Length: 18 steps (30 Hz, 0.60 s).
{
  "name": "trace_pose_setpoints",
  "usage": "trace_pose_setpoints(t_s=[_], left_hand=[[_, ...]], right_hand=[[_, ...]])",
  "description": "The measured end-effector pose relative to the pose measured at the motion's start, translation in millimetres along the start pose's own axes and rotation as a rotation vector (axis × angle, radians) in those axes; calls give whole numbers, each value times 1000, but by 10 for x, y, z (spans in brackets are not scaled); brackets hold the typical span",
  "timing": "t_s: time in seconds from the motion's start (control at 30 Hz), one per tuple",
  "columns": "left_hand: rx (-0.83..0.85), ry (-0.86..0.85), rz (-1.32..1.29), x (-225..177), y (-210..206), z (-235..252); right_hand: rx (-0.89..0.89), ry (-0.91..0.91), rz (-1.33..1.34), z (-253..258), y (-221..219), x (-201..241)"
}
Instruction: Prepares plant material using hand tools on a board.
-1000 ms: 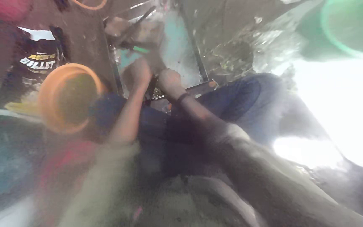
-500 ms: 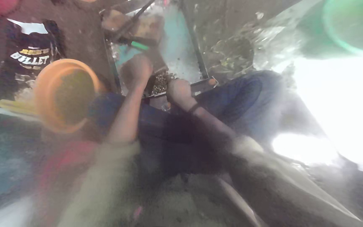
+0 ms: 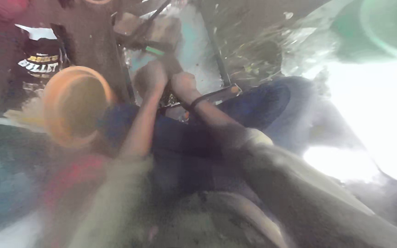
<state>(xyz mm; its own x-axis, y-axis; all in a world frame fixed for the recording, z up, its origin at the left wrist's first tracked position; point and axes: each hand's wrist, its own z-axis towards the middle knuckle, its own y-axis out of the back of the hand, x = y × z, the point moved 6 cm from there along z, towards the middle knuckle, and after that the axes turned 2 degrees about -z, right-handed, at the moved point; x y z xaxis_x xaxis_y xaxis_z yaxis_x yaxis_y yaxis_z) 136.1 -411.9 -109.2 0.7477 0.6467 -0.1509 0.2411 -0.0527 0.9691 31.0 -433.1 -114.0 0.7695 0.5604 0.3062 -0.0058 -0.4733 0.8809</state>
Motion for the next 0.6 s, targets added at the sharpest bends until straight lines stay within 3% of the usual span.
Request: trace_pose_setpoints(t_s=[0.13, 0.27, 0.6], left_hand=[[24, -10, -4, -24, 53, 8], [55, -24, -72, -54, 70, 10], [4, -37, -55, 19, 47, 9]], right_hand=[[-17, -28, -48, -290, -97, -135], [112, -86, -74, -520, -104, -336], [42, -61, 59, -276, 76, -179]])
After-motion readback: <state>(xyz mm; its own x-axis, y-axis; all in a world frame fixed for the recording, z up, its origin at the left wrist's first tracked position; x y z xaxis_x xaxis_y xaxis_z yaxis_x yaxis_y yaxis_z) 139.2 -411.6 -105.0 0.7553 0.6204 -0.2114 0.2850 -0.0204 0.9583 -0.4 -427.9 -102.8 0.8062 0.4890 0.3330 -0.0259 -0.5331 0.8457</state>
